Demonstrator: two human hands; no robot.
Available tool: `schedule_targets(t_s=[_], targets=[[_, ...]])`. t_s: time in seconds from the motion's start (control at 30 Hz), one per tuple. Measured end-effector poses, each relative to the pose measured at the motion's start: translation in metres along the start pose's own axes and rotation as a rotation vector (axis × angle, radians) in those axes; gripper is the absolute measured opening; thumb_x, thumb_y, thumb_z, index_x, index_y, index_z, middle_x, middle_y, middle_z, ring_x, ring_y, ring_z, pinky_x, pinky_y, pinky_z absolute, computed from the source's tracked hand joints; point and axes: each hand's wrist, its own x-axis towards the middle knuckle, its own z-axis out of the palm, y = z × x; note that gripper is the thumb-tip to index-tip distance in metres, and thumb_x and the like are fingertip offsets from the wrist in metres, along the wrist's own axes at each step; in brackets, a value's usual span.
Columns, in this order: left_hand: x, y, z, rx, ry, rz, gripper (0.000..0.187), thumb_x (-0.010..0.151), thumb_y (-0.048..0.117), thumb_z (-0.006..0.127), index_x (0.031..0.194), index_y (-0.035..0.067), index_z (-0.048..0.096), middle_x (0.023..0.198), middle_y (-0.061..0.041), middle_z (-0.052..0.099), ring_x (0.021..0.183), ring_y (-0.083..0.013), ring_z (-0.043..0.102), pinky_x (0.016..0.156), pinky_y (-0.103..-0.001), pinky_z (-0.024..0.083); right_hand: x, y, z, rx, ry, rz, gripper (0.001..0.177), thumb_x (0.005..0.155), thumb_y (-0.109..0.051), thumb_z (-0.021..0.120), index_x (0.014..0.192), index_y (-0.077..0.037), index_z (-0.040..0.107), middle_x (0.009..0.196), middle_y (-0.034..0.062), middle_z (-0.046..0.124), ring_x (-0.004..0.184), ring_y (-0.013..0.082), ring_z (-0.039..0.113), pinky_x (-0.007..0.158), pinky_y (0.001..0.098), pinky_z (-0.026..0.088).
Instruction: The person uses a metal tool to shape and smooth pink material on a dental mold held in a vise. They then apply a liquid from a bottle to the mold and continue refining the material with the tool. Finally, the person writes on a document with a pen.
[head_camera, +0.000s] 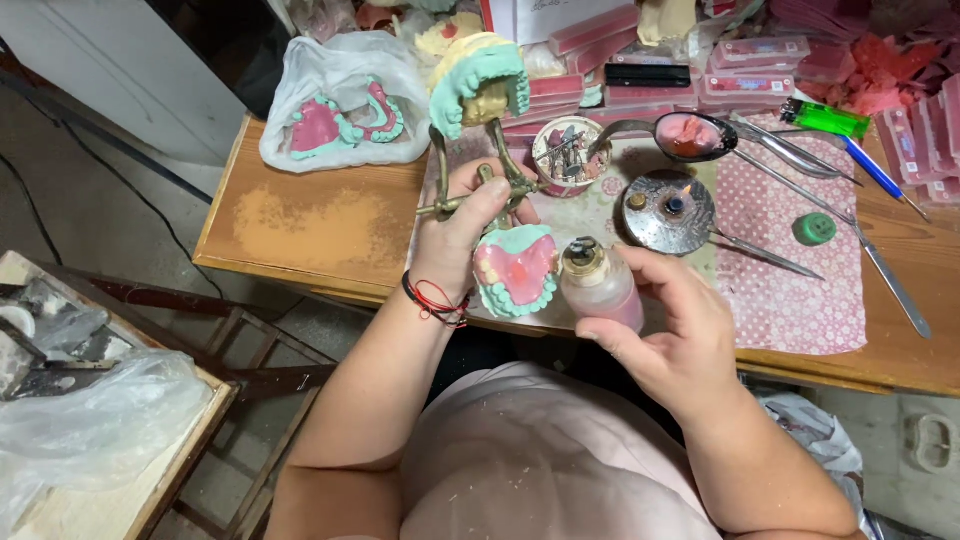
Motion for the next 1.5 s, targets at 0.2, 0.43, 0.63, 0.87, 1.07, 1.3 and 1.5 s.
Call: schedule_targets(t_s=[0.2, 0.43, 0.63, 0.87, 1.07, 1.3, 1.5], targets=[[0.011, -0.025, -0.015, 0.022, 0.048, -0.004, 0.033, 0.093, 0.034, 0.070, 0.107, 0.004, 0.075, 0.070, -0.013, 0.071, 0.052, -0.0057, 0.058, 0.046, -0.016, 0.044, -0.003, 0.002, -0.006, -0.045, 0.040, -0.014, 0.066, 0.072, -0.025, 0.097, 0.127, 0.002, 0.071, 0.090, 0.0150, 0.069, 0.085, 0.0331, 0.069, 0.087, 0.0472, 0.056], [0.013, -0.028, -0.020, 0.122, 0.045, 0.001, 0.026, 0.093, 0.028, 0.072, 0.104, 0.006, 0.076, 0.068, -0.012, 0.071, 0.052, -0.0050, 0.054, 0.045, -0.017, 0.041, -0.006, 0.003, -0.007, -0.026, 0.042, 0.010, 0.071, 0.068, -0.022, 0.099, 0.127, 0.004, 0.071, 0.093, 0.0159, 0.070, 0.089, 0.0312, 0.071, 0.091, 0.0458, 0.056], [0.012, -0.025, -0.020, 0.184, 0.013, 0.010, 0.026, 0.092, 0.029, 0.073, 0.107, 0.008, 0.075, 0.067, -0.011, 0.071, 0.056, -0.0067, 0.056, 0.048, -0.018, 0.048, -0.001, -0.005, -0.005, -0.061, -0.029, -0.050, 0.070, 0.071, -0.026, 0.096, 0.129, 0.004, 0.070, 0.091, 0.0181, 0.070, 0.085, 0.0375, 0.071, 0.087, 0.0511, 0.056], [0.008, -0.013, -0.016, 0.173, 0.015, 0.052, 0.029, 0.095, 0.029, 0.071, 0.111, 0.006, 0.073, 0.072, -0.012, 0.072, 0.057, -0.0065, 0.056, 0.049, -0.018, 0.048, -0.010, -0.009, -0.016, -0.062, -0.075, 0.028, 0.065, 0.071, -0.027, 0.094, 0.125, 0.002, 0.072, 0.086, 0.0152, 0.072, 0.081, 0.0346, 0.072, 0.083, 0.0493, 0.056], [0.000, 0.002, -0.004, 0.086, 0.015, 0.089, 0.040, 0.097, 0.035, 0.068, 0.122, 0.004, 0.068, 0.085, -0.014, 0.075, 0.063, -0.0033, 0.059, 0.054, -0.015, 0.049, -0.026, 0.012, -0.021, 0.102, 0.020, 0.141, 0.071, 0.073, -0.017, 0.092, 0.135, 0.005, 0.065, 0.097, 0.0169, 0.071, 0.091, 0.0244, 0.067, 0.089, 0.0437, 0.056], [0.000, 0.003, 0.000, -0.065, -0.026, 0.164, 0.059, 0.095, 0.046, 0.069, 0.133, 0.002, 0.060, 0.099, -0.018, 0.077, 0.063, -0.0001, 0.063, 0.054, -0.012, 0.053, -0.034, 0.026, -0.016, 0.278, 0.047, 0.160, 0.075, 0.074, -0.010, 0.088, 0.140, 0.010, 0.057, 0.112, 0.0196, 0.070, 0.106, 0.0215, 0.064, 0.097, 0.0403, 0.055], [-0.003, 0.009, 0.002, -0.213, -0.057, 0.167, 0.083, 0.087, 0.062, 0.078, 0.142, 0.004, 0.055, 0.113, -0.019, 0.076, 0.070, -0.0040, 0.069, 0.055, -0.013, 0.054, -0.031, 0.029, -0.020, 0.333, 0.062, 0.150, 0.074, 0.080, -0.009, 0.081, 0.146, 0.009, 0.050, 0.130, 0.0200, 0.065, 0.123, 0.0218, 0.056, 0.113, 0.0428, 0.045]])
